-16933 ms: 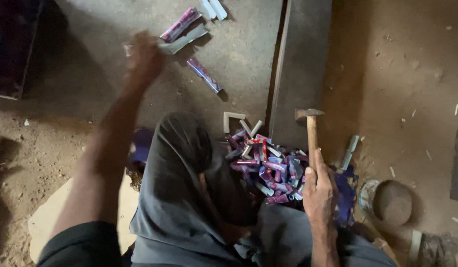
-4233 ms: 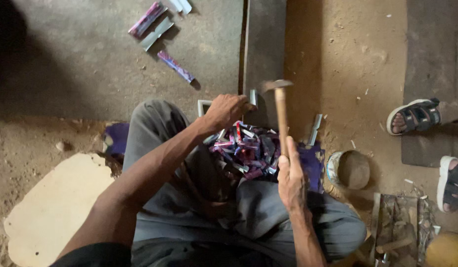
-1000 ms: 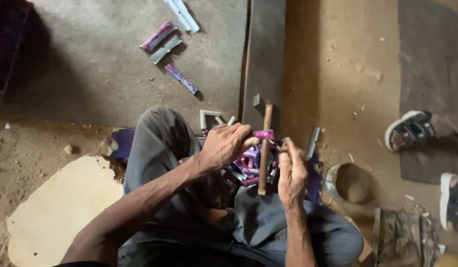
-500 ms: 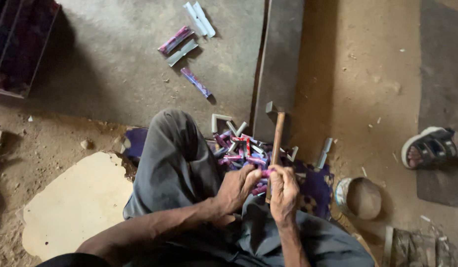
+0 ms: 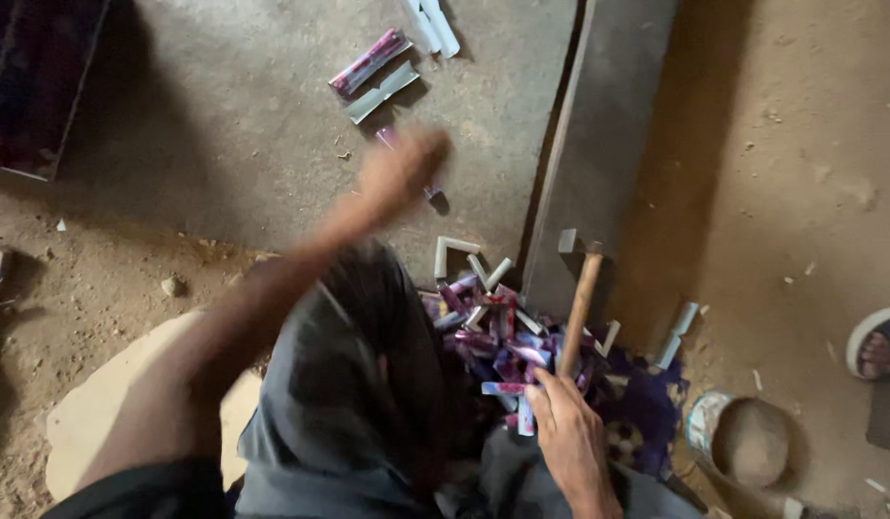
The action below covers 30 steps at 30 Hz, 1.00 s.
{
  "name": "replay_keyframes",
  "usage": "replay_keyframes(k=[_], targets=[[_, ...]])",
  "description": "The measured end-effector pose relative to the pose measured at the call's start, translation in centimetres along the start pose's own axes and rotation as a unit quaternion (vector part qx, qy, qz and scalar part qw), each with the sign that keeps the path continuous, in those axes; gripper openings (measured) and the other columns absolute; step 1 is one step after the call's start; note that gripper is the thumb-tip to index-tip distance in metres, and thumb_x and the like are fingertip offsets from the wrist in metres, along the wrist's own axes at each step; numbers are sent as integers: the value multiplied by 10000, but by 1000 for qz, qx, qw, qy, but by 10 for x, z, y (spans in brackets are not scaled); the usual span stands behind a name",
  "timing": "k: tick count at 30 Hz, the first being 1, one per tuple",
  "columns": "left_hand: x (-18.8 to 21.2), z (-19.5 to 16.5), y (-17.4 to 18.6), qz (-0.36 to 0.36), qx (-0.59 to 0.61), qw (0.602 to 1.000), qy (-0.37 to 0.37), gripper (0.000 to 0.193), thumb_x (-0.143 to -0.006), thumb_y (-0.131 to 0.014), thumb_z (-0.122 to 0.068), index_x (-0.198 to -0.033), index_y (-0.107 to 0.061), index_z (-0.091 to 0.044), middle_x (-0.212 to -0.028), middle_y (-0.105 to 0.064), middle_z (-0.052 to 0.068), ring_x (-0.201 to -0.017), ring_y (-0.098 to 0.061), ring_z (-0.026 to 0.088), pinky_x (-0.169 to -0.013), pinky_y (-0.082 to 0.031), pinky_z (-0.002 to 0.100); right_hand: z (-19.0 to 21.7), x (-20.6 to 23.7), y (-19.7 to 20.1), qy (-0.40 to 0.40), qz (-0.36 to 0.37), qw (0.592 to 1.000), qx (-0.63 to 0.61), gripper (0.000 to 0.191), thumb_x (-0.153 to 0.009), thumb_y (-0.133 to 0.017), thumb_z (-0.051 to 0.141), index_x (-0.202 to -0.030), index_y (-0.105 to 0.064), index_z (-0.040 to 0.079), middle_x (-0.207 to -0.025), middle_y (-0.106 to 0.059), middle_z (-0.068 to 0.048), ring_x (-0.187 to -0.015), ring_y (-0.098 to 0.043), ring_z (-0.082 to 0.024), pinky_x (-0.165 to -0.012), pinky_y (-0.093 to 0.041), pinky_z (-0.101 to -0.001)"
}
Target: The person sits on the floor and repeatedly uses a hammer to strike small rectangular items placed on a metal bar, breaking them into smaller pieces. The broken fragments accumulate on the floor around the work area.
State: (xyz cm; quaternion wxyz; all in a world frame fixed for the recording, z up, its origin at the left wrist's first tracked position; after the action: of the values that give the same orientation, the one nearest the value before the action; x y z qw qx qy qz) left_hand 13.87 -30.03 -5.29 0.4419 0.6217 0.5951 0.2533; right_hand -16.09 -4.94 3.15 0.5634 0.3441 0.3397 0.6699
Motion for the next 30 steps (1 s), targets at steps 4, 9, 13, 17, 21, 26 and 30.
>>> replay_keyframes(k=[4,9,13,17,21,26,30], targets=[[-61,110,28,-62,-126,987,78,420,-670,-770,-271,-941,-670,34,-953,-628,227,-840,-648,395,-637,-528,514,-29,11,7,-122,-44,992,5,360,-954,-631,242,-1274,-684,87,-1034,-688,-165,-942,-695,-337,-820,-546,-416],[-63,135,25,-150,-139,979,26,267,-822,-758,-268,-911,-716,-20,-968,-665,243,-817,-678,425,-616,-519,555,-62,15,-1,-210,-72,975,-14,570,-926,-687,298,-1428,-570,57,-1185,-661,-214,-1031,-671,-367,-888,-533,-426],[-58,140,12,-39,-91,993,64,208,-922,-674,-210,-870,-701,-10,-872,-683,239,-734,-688,418,-605,-518,518,-65,9,-8,-176,-73,982,-14,595,-928,-708,306,-1417,-546,7,-1284,-663,-238,-1171,-656,-372,-980,-496,-430],[-8,124,28,34,-81,994,66,202,-933,-632,-201,-861,-674,-18,-695,-657,223,-582,-656,416,-499,-489,512,-76,4,-11,-251,-51,966,-33,602,-915,-692,311,-1440,-552,51,-1222,-702,-211,-1132,-681,-342,-977,-503,-421],[69,114,64,-4,-98,986,137,208,-1039,-552,-241,-1124,-599,-57,-687,-639,232,-576,-611,458,-513,-454,571,-74,-8,-11,-239,-53,968,-55,626,-906,-683,313,-1464,-534,70,-1235,-703,-198,-1133,-685,-329,-971,-504,-412],[122,110,81,28,28,974,225,367,-1011,-512,-272,-1266,-564,-14,-706,-652,202,-583,-663,363,-570,-509,524,-75,-27,-12,-204,-63,975,-59,639,-890,-700,291,-1459,-522,65,-1295,-671,-206,-1183,-651,-334,-1000,-483,-413],[119,109,87,-62,416,860,290,363,-1007,-506,-314,-1238,-614,-57,-813,-679,142,-657,-671,286,-632,-529,458,-79,-31,-10,-180,-85,958,-206,473,-912,-668,242,-1329,-590,32,-1038,-707,-157,-852,-676,-251,-735,-518,-392]])
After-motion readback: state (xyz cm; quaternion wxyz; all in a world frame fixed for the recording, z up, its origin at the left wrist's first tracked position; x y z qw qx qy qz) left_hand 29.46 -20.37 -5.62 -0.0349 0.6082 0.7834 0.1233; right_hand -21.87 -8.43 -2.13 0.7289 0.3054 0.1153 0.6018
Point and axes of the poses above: each hand's wrist, its own x-axis away from the middle knuckle, its own y-axis out of the back of the hand, z = x × y, the point moved 7 cm from there along -x, towards the middle knuckle
